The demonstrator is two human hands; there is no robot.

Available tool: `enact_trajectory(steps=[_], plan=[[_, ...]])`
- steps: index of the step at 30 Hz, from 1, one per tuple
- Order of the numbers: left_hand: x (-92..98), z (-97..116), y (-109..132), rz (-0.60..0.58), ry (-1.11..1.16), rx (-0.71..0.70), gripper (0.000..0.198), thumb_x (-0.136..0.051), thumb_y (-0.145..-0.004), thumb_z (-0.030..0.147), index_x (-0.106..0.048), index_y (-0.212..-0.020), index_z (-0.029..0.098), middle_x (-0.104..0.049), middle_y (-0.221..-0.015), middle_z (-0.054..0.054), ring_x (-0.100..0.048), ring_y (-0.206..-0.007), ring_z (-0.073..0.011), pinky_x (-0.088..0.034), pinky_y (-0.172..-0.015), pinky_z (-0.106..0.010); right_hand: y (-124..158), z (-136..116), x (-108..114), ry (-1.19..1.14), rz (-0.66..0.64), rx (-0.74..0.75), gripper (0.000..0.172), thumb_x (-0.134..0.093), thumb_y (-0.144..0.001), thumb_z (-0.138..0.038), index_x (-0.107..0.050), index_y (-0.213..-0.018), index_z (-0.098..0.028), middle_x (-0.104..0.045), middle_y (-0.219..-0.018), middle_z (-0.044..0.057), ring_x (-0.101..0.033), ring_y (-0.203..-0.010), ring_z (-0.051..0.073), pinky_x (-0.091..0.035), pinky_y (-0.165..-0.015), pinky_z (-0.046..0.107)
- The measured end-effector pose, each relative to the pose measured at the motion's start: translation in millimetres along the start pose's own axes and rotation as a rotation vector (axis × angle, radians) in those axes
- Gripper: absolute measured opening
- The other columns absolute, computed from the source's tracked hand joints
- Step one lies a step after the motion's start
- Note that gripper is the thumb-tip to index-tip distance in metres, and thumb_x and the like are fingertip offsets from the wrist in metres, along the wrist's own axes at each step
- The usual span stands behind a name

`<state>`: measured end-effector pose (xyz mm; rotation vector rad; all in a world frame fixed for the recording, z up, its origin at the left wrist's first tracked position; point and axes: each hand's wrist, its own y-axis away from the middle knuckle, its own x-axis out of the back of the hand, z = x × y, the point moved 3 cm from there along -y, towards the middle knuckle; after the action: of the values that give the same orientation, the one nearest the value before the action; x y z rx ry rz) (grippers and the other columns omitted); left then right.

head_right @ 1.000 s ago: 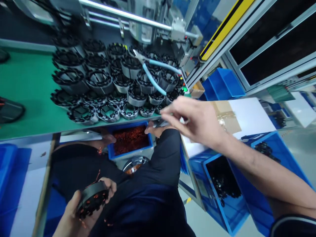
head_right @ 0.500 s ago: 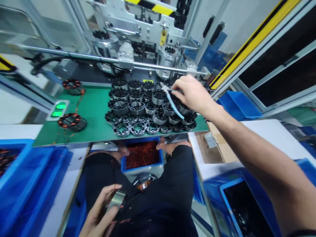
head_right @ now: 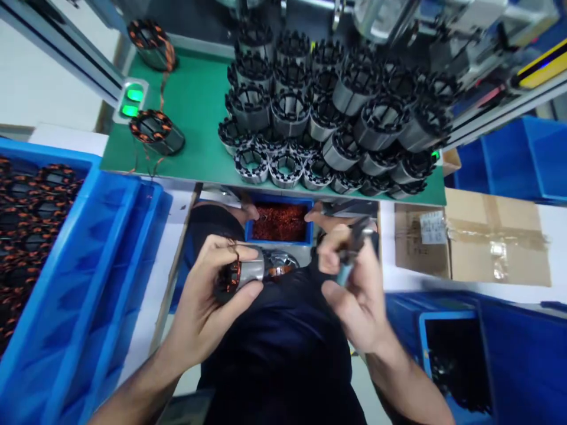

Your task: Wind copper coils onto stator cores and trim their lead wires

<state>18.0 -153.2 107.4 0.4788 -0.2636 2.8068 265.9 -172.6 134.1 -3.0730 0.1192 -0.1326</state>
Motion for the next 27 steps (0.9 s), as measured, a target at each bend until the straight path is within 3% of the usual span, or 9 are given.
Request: enact_trajectory(steps=[4, 8, 12, 15, 17, 19, 21, 24, 27], plan=[[-12.6, 12.1, -2.9, -0.007, -0.186, -0.106, 0.033, -0.080, -0.112, 0.032, -0.068, -0.142, 0.033, -0.071, -0.130, -0.007, -0.069, -0.130, -0.0235, -0.065, -0.093, -0.033, 3.1, 14.5, -29.1, -0.112, 0.025, 0.023, 0.023, -0.078, -0.109, -0.034, -0.085, -0.131, -0.030, -0.068, -0.088, 0.001, -0.062, -0.074, 0.019, -0.056, -0.069, 0.035], [-25.5, 10.4, 0.8, -0.040, -0.210, -0.127, 0.030, -0.079, -0.113, 0.037, -0.069, -0.141, 0.034, -0.070, -0.129, -0.007, -0.072, -0.128, -0.0252, -0.068, -0.090, -0.036, -2.4, 6.7, -30.1, -0.113, -0.054, 0.052, 0.019, -0.094, -0.099, -0.021, -0.090, -0.115, -0.030, -0.075, -0.086, 0.000, -0.067, -0.072, 0.017, -0.059, -0.072, 0.033], [-31.9, 3.1, 9.6, -0.038, -0.010, -0.116, 0.033, -0.079, -0.111, 0.026, -0.062, -0.139, 0.032, -0.071, -0.123, -0.007, -0.065, -0.148, -0.0309, -0.065, -0.113, -0.051, -1.0, 16.2, -21.3, -0.242, -0.110, -0.079, 0.006, -0.087, -0.106, -0.024, -0.090, -0.109, -0.028, -0.072, -0.079, -0.002, -0.066, -0.068, 0.015, -0.059, -0.074, 0.032], [-35.5, -5.9, 19.3, -0.023, 0.199, 0.000, 0.029, -0.075, -0.113, 0.028, -0.057, -0.136, 0.032, -0.060, -0.146, -0.011, -0.057, -0.158, -0.0324, -0.066, -0.113, -0.050, 2.1, 30.2, -23.9, -0.351, -0.198, -0.256, 0.007, -0.087, -0.108, -0.030, -0.087, -0.103, -0.026, -0.071, -0.076, -0.003, -0.062, -0.063, 0.012, -0.056, -0.068, 0.029], [-39.3, -10.6, 24.9, -0.022, 0.338, 0.105, 0.022, -0.070, -0.117, 0.041, -0.054, -0.128, 0.031, -0.051, -0.155, -0.010, -0.065, -0.144, -0.0279, -0.070, -0.102, -0.043, 1.7, 34.1, -29.9, -0.365, -0.252, -0.328, 0.015, -0.090, -0.107, -0.035, -0.085, -0.097, -0.024, -0.070, -0.075, -0.003, -0.061, -0.063, 0.012, -0.056, -0.068, 0.029], [-43.7, -13.2, 27.8, -0.025, 0.463, 0.221, 0.027, -0.063, -0.119, 0.054, -0.049, -0.120, 0.031, -0.049, -0.154, -0.007, -0.072, -0.117, -0.0206, -0.072, -0.092, -0.040, -1.6, 32.6, -36.3, -0.351, -0.296, -0.357, 0.023, -0.092, -0.105, -0.041, -0.083, -0.092, -0.024, -0.070, -0.076, -0.003, -0.064, -0.065, 0.013, -0.059, -0.070, 0.030], [-47.1, -13.6, 27.2, -0.011, 0.539, 0.321, 0.034, -0.060, -0.118, 0.061, -0.045, -0.113, 0.031, -0.050, -0.152, -0.005, -0.070, -0.094, -0.0154, -0.072, -0.083, -0.040, -5.5, 28.6, -39.6, -0.319, -0.329, -0.384, 0.026, -0.092, -0.104, -0.044, -0.081, -0.092, -0.024, -0.070, -0.078, -0.002, -0.070, -0.069, 0.016, -0.062, -0.072, 0.032], [-47.1, -11.7, 21.2, 0.085, 0.549, 0.397, 0.038, -0.063, -0.116, 0.059, -0.040, -0.108, 0.030, -0.053, -0.146, -0.005, -0.067, -0.090, -0.0158, -0.070, -0.078, -0.039, -5.4, 24.8, -30.3, -0.173, -0.299, -0.412, 0.019, -0.088, -0.105, -0.042, -0.081, -0.117, -0.030, -0.071, -0.087, -0.001, -0.072, -0.076, 0.019, -0.064, -0.075, 0.034], [-43.2, -10.3, 16.6, 0.218, 0.478, 0.408, 0.036, -0.063, -0.115, 0.054, -0.037, -0.107, 0.031, -0.051, -0.146, -0.005, -0.068, -0.094, -0.0170, -0.066, -0.072, -0.037, 6.4, 24.3, -9.3, 0.058, -0.245, -0.346, 0.040, -0.079, -0.108, -0.033, -0.072, -0.148, -0.037, -0.071, -0.100, 0.001, -0.070, -0.083, 0.021, -0.064, -0.078, 0.034]])
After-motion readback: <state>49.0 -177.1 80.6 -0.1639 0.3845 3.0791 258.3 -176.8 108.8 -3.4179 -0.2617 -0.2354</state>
